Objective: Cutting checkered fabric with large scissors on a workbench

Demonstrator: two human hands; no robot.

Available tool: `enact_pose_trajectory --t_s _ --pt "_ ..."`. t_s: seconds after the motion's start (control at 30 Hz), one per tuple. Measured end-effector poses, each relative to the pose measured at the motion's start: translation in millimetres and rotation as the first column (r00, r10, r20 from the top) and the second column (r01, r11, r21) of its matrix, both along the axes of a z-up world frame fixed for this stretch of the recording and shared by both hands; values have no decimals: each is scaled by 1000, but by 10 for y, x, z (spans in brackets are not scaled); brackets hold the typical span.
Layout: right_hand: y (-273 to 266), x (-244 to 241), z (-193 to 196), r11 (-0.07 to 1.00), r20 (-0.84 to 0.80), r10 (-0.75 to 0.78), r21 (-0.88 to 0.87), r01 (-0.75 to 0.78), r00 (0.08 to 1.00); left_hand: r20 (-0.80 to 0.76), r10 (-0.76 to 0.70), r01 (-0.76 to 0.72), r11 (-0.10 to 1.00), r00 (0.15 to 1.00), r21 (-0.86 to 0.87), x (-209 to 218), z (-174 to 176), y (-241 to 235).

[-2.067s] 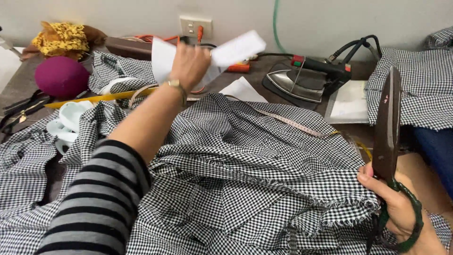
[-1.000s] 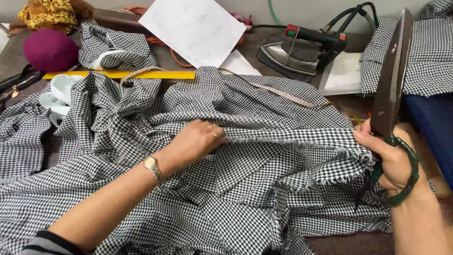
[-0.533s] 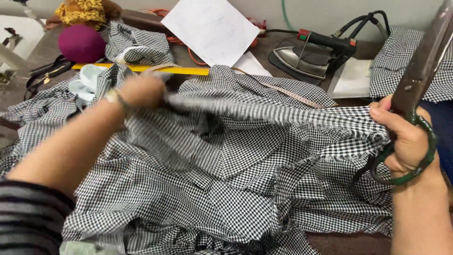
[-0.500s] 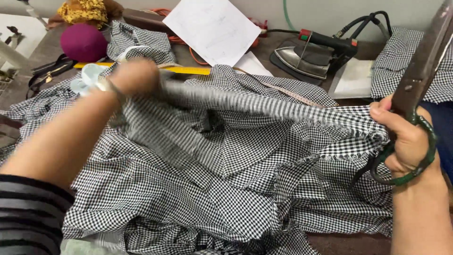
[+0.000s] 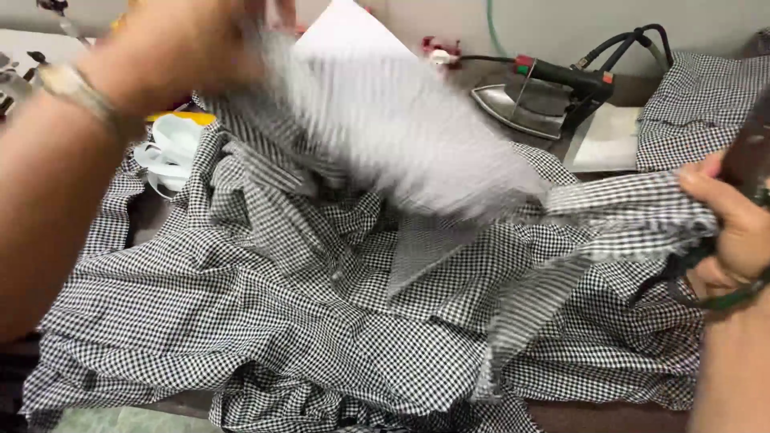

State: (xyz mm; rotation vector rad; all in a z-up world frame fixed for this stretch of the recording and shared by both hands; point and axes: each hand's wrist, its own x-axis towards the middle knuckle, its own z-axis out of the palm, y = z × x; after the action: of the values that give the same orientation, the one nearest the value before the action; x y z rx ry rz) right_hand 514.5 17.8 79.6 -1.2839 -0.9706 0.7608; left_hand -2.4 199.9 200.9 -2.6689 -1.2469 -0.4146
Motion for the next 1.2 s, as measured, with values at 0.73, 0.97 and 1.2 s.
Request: enact_pose_trajectory --t_s 0.73,0.97,1.2 --pt "-467 -654 33 979 259 188 -127 -160 947 286 193 -285 902 939 324 -1225 -932 788" --pt "-741 -895 -560 747 80 562 -477 -463 823 541 172 -312 933 823 178 -2072 -1989 -142" --pt "-937 -1133 -491 710 170 586 -579 -400 792 844 369 -359 905 389 -229 -450 -1913 -1949"
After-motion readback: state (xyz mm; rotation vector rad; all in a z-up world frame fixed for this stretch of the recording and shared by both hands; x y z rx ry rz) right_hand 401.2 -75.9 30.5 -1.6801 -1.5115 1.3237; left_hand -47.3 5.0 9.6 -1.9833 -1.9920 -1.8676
